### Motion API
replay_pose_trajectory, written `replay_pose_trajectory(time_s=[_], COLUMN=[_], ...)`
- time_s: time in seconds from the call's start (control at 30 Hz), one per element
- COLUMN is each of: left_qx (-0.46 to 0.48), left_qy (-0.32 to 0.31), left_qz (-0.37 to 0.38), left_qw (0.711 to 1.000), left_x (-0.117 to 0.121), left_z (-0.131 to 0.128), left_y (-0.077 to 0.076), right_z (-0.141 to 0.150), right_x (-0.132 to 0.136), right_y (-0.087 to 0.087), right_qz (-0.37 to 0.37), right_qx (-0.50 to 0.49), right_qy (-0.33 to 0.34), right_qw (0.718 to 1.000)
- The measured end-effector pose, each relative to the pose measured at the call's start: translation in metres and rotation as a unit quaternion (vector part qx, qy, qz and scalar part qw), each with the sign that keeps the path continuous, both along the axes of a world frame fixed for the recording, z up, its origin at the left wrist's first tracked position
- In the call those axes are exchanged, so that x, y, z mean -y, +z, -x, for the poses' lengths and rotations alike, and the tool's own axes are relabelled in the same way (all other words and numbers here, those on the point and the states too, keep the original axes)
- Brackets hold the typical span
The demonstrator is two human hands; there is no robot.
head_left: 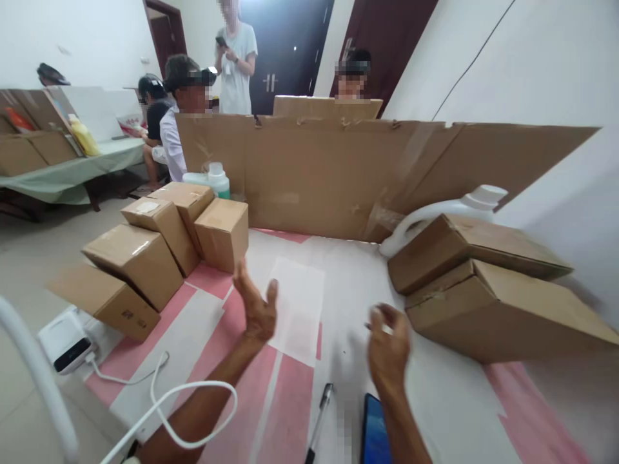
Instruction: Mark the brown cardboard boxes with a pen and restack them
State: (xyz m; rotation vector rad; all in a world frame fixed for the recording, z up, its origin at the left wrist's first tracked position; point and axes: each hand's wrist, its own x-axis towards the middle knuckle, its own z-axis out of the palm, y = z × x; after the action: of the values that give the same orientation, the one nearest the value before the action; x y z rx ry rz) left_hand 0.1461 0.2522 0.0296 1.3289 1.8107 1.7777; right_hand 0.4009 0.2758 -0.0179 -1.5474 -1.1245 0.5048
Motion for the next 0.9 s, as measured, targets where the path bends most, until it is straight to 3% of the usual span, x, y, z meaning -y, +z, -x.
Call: replay_pose_trajectory(time_s=[0.07,0.2,0.33,0.43,0.53,0.63,0.77,0.9], left_qx=[0.035,0.073,0.075,0.071,0.067,0.056,0.037,0.031], left_qy=[0.095,0.119,0.099,0.104,0.106,0.098,0.064,0.000], left_qz=[0.043,0.080,0.107,0.127,0.143,0.148,0.143,0.150], left_qw=[0.994,0.987,0.986,0.984,0.982,0.983,0.987,0.988], left_x=[-0.012,-0.043,-0.060,-0.068,-0.067,-0.047,0.011,0.076], left_z=[0.057,0.133,0.159,0.162,0.159,0.149,0.127,0.116], left_y=[0.004,0.000,-0.015,-0.026,-0.031,-0.032,-0.030,-0.018], right_z=[0.076,0.202,0.282,0.314,0.317,0.288,0.229,0.181], right_x=[-0.012,-0.061,-0.131,-0.165,-0.163,-0.130,-0.050,0.045], right_y=[0.019,0.047,0.050,0.045,0.039,0.034,0.035,0.057], right_qz=[0.016,0.062,0.083,0.088,0.075,0.062,0.067,0.056], right_qx=[-0.041,-0.128,-0.148,-0.154,-0.143,-0.114,-0.076,-0.019], right_qy=[0.117,0.288,0.311,0.329,0.349,0.348,0.308,0.228], right_qw=[0.992,0.947,0.935,0.928,0.923,0.928,0.946,0.972])
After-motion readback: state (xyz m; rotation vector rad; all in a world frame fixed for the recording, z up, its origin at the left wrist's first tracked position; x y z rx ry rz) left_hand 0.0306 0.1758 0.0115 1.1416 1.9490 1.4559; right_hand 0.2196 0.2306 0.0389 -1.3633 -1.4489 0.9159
